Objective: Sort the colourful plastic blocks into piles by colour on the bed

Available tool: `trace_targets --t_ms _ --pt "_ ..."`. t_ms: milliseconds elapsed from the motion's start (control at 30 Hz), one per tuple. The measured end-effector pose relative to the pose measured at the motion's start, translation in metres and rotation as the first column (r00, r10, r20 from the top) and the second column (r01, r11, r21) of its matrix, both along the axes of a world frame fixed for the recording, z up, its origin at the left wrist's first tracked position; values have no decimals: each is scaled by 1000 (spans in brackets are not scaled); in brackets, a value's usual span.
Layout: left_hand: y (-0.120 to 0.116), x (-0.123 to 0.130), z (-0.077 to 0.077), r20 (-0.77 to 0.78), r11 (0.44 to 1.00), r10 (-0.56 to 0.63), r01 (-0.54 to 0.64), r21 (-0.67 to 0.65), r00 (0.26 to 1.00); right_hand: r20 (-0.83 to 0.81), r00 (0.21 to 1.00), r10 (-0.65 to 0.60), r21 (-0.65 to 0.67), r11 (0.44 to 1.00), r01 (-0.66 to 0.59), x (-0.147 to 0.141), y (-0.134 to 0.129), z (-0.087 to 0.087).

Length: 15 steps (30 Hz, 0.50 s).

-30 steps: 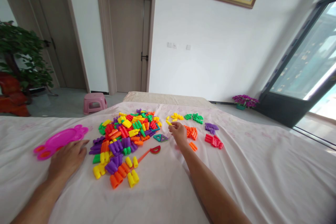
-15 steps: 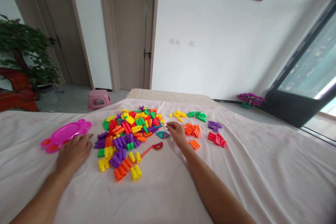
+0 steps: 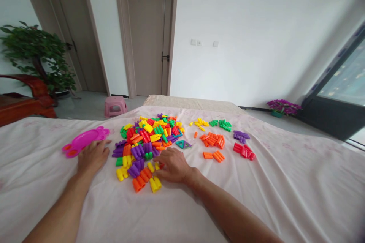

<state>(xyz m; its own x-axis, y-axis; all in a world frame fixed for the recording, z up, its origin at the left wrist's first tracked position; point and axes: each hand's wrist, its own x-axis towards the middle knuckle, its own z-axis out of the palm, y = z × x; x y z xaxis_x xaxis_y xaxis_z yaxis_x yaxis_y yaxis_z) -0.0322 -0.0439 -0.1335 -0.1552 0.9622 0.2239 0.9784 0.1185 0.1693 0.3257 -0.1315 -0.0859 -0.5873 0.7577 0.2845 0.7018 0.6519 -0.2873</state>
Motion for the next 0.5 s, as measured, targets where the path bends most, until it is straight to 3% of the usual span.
trace_targets --t_ms 133,200,267,400,500 --pt "7 -5 -2 -12 1000 -30 30 -5 999 -27 1000 16 -17 1000 -16 0 3 -8" --pt "10 -7 -4 -19 998 -54 54 -10 998 -160 986 -55 -38 998 50 9 11 -14" --pt "14 -10 -7 -18 997 -80 80 -1 997 -329 924 -198 -63 980 187 22 24 -18" --pt "19 -12 -15 -14 987 -152 153 43 988 -579 633 -515 -229 847 479 61 57 -20" --pt "22 -14 -19 -9 985 -163 164 63 987 -674 393 -625 -393 754 526 93 76 -17"
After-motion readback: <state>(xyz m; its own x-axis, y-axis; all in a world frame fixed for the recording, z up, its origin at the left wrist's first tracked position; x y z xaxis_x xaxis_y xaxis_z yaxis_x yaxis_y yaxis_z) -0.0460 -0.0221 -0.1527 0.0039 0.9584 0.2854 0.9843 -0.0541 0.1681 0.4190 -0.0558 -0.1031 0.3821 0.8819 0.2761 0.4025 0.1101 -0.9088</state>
